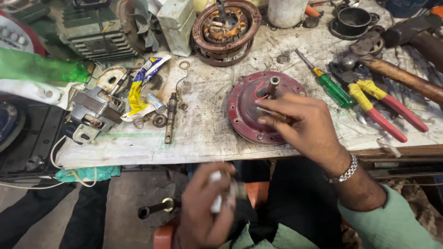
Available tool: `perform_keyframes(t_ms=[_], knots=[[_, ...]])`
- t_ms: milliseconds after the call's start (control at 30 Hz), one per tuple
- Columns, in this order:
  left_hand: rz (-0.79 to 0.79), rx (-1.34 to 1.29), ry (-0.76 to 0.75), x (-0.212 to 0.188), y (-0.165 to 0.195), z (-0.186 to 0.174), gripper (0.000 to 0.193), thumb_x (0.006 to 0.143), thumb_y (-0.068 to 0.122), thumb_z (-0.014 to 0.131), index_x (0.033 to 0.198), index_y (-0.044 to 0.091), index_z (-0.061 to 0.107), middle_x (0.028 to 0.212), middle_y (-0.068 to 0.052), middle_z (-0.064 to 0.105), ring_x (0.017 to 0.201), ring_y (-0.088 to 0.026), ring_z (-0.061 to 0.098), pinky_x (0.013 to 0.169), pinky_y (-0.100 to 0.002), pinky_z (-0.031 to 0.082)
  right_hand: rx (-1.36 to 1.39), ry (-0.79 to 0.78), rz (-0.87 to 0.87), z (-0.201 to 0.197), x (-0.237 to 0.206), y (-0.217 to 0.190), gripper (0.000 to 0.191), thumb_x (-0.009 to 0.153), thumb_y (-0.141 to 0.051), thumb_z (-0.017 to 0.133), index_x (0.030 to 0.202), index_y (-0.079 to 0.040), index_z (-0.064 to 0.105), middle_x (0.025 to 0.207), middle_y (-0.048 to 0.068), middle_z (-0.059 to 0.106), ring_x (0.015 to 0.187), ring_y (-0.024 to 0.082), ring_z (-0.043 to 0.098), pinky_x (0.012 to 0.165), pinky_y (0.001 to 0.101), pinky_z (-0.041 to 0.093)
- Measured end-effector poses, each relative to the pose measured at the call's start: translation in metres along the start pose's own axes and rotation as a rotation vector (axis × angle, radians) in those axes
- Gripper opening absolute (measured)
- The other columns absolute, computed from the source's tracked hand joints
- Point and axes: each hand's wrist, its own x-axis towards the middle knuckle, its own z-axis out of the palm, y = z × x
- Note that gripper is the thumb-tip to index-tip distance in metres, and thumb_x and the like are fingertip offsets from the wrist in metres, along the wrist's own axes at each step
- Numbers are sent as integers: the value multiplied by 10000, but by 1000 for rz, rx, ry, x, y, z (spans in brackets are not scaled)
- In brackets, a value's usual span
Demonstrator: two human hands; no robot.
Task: The person disassembles a small cylindrical electrical component, removes a white insulating sleeve, and uses a screwdriver to adjust internal wires and a central shaft. They then reassemble the component and place it on a red circular base.
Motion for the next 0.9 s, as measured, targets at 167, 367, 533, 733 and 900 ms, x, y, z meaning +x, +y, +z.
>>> perform_keyframes(t_ms=[167, 367, 533, 733, 900], knots=[[150, 294, 67, 66, 5, -14, 265, 901, -18, 612, 1160, -23, 557, 1319, -228, 602, 1244, -411, 603, 1083, -471, 460, 9, 227, 47, 7, -24, 6, 340, 840, -59, 857, 1161, -31, 749, 771, 61, 654, 585, 136, 512, 548, 287, 390], [347, 394, -103, 174, -36, -26, 198, 961, -12, 617, 1142, -11, 536, 1378, -257, 506, 1330, -449, 531, 1131, -469, 438, 114, 413, -113, 20, -39, 23, 192, 961, -29, 808, 1099, 2, 678, 944, 92, 689, 742, 114, 637, 653, 225, 483], [443, 446, -376, 283, -80, 4, 175, 934, 45, 680, 1095, 11, 620, 1192, -192, 587, 1207, -387, 583, 1047, -448, 468, 86, 424, -106, 22, -42, 24, 186, 917, -30, 815, 1030, 2, 671, 889, 99, 680, 690, 127, 598, 612, 254, 458], [534, 545, -638, 344, -113, 69, 115, 786, 36, 731, 901, 36, 743, 1081, -186, 671, 1081, -377, 636, 953, -447, 497, 64, 403, -126, 22, -42, 24, 206, 912, -58, 822, 1030, -9, 660, 877, 95, 677, 660, 127, 584, 579, 254, 450], [451, 668, -649, 349, -124, 92, 119, 774, 18, 716, 877, 54, 763, 1087, -194, 679, 1055, -371, 660, 904, -447, 522, 82, 389, -140, 22, -42, 24, 229, 912, -78, 827, 1052, -15, 657, 887, 89, 683, 677, 132, 591, 590, 255, 456]])
